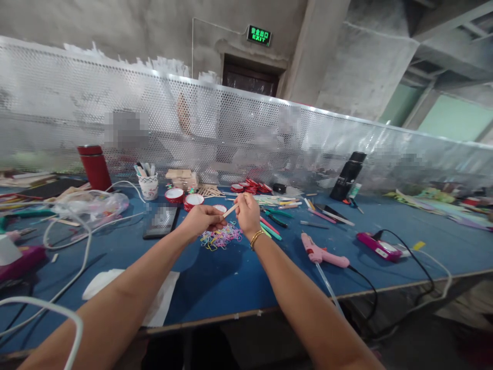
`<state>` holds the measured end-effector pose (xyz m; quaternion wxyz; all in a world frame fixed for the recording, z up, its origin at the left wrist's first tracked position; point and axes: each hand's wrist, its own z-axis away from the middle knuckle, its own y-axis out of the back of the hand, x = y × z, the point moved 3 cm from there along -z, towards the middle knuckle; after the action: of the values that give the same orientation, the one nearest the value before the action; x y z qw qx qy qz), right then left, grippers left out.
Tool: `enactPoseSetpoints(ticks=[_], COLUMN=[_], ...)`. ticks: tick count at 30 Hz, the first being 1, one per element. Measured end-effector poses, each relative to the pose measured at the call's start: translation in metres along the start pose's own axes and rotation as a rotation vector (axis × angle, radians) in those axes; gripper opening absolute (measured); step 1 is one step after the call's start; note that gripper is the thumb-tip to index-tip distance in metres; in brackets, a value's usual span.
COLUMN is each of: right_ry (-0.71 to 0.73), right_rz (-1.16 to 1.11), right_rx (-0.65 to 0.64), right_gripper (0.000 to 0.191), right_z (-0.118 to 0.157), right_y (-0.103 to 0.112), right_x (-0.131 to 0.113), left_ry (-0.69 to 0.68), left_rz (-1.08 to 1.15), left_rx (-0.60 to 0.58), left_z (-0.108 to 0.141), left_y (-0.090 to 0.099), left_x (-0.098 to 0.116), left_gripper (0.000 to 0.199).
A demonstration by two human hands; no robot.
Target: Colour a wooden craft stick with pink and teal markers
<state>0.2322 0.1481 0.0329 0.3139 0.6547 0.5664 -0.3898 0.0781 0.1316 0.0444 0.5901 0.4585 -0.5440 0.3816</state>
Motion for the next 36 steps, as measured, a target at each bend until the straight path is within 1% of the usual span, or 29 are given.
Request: enactPoseSetpoints(ticks=[3,8,12,19,22,25,30,33,36], right_ry=[0.122,0.130,0.161,0.255,0.314,0.372,0.365,0.379,0.386], right_rz=[0.085,0.102,0.127,0.262,0.319,0.354,0.343,0.353,0.355], right_rx=[0.104,0.108,0.085,0.084,0.076,0.084,0.148,0.139,0.129], right_gripper=[0.040,0.040,0.039,0.035,0.034,0.034,0.034,0.033,0.033], right_z=[0.001,0.003,0.004,0.008,0.011,0.012,0.008,0.007,0.008], right_y=[0.001,0.000,-0.001,-0.001,-0.003,-0.003,0.003,0.003,0.001], right_x=[-0.004,-0.007,-0.011,-0.017,-0.020,-0.024,-0.023,-0.022,-0.021], left_ry=[-0.016,-0.043,-0.029,0.023,0.025,0.022,0.030,0.028,0.037], left_rz=[-0.026,-0.045,-0.037,0.139,0.179,0.207,0.249,0.220,0.238], left_rx=[0.000,0.017,0.038,0.028,0.049,0.070,0.011,-0.001,0.009], left_z=[0.000,0.000,0.000,-0.002,-0.003,-0.002,0.001,0.000,-0.001], left_y=[0.000,0.000,-0.001,-0.001,-0.001,-0.001,-0.003,-0.002,0.000], left_x=[0.000,-0.001,-0.003,-0.006,-0.008,-0.007,-0.003,-0.003,-0.004], left_gripper=[0.010,0.018,0.023,0.013,0.008,0.010,0.014,0.015,0.010])
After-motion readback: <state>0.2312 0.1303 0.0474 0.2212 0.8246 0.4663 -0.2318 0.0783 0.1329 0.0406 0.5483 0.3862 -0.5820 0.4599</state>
